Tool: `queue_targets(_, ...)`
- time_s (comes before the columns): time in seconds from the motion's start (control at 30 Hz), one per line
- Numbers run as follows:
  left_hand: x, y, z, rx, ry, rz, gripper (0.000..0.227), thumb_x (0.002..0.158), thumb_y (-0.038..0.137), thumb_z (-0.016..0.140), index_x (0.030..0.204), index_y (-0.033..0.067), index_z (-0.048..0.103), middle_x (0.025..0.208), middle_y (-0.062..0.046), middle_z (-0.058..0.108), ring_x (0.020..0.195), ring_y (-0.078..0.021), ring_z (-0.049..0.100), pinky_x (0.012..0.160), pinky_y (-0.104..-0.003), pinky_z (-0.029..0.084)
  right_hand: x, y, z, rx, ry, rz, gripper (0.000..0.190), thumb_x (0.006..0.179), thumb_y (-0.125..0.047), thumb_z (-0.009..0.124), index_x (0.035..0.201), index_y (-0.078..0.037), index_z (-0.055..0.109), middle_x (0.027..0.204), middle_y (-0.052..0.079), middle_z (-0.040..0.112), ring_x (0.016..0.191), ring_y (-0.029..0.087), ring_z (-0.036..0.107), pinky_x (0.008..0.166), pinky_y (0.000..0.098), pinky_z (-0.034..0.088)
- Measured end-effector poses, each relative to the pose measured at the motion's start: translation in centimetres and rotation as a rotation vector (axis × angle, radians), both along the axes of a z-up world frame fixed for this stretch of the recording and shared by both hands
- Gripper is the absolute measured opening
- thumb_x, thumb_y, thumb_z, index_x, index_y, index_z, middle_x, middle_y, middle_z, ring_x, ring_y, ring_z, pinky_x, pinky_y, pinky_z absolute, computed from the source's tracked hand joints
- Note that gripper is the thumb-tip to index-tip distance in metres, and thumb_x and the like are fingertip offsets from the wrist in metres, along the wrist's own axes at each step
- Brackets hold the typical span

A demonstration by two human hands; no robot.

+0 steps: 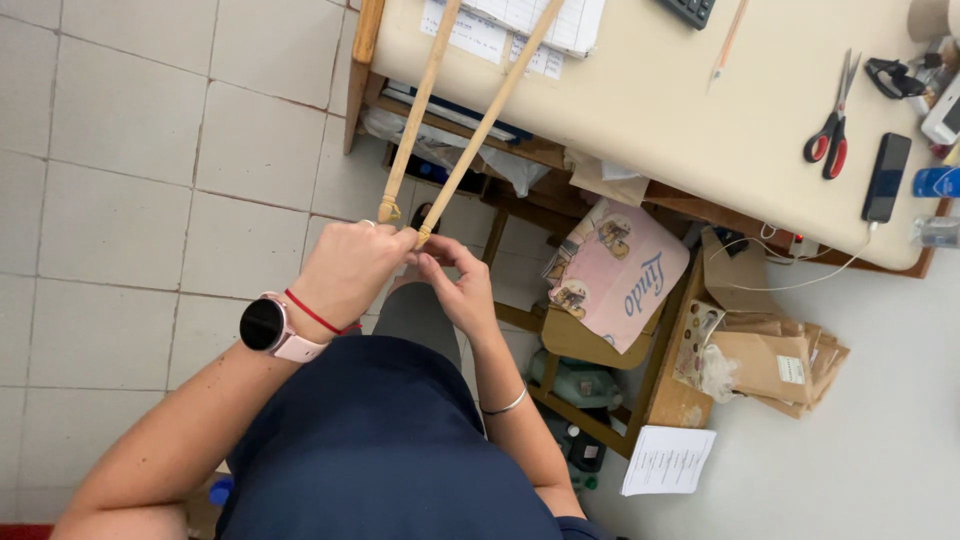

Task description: The person prepares adhesive tape, cuts a strip with scissors, and wraps it around the base of a feather duster's wooden handle. They then place a small white label into a clear plastic sleeve and attach it to the handle. The person handles two feather dusters and secures the label on one.

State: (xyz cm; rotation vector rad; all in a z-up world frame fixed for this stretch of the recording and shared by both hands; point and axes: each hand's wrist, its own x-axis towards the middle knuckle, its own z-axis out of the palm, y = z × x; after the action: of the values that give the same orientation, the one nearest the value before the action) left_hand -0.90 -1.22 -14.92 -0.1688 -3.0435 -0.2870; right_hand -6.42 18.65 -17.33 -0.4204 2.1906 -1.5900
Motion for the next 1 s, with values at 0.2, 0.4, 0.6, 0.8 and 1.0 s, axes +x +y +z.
queue_targets(0.2,-1.5,0.6,3.6,0.041,-0.055,0.040,0.026,0.100,0.048,0.073,0.105,0.0292,0.056,0.075,0.008,0.071,0.070,-0.0176,0.076,0.064,-0.033,0.061,0.1,-0.3,-2.8,-0.274,-0.374,-0.062,0.024,0.109,-0.018,0.074,0.127,-0.004,0.081,0.093,0.004,0.081,0.093,0.008,0.073,0.086,0.0308,0.064)
queue_targets(0.4,-2.8,0.7,3.9,0.249,-0.095,0.052,0.031,0.097,0.043,0.081,0.109,0.0228,0.061,0.081,0.001,0.076,0.072,-0.0234,0.079,0.066,-0.035,0.062,-0.6,-1.0,-3.7,-0.507,-0.597,-0.241,0.026,0.110,-0.020,0.071,0.129,-0.002,0.078,0.094,0.004,0.082,0.088,0.010,0.079,0.084,0.0250,0.064)
queue_targets(0.6,-2.3,0.3,6.9,0.411,0.042,0.156,0.011,0.113,0.020,0.064,0.124,0.0214,0.068,0.102,-0.001,0.075,0.092,-0.0258,0.080,0.073,-0.036,0.063,-3.7,-1.9,-2.8,-0.576,-0.643,-0.312,0.029,0.109,-0.020,0.073,0.133,-0.004,0.075,0.107,0.010,0.085,0.093,0.013,0.083,0.082,0.0243,0.064)
queue_targets(0.8,0.2,0.4,7.2,0.530,-0.235,0.304,0.020,0.109,0.035,0.066,0.117,0.0182,0.075,0.083,-0.009,0.082,0.077,-0.0379,0.080,0.067,-0.051,0.063,-4.6,-1.6,-2.0,-0.615,-0.723,-0.215,0.045,0.111,-0.030,0.071,0.146,-0.003,0.067,0.124,0.018,0.082,0.104,0.018,0.083,0.086,0.0284,0.065)
queue_targets(1.0,-0.9,2.2,3.9,0.644,-0.139,0.422,0.016,0.105,0.037,0.072,0.113,0.0249,0.079,0.085,0.000,0.085,0.077,-0.0302,0.081,0.066,-0.046,0.064,-4.6,-2.1,-1.9,-0.530,-0.699,-0.231,0.041,0.109,-0.031,0.073,0.138,-0.002,0.073,0.120,0.017,0.082,0.106,0.024,0.083,0.085,0.0323,0.067)
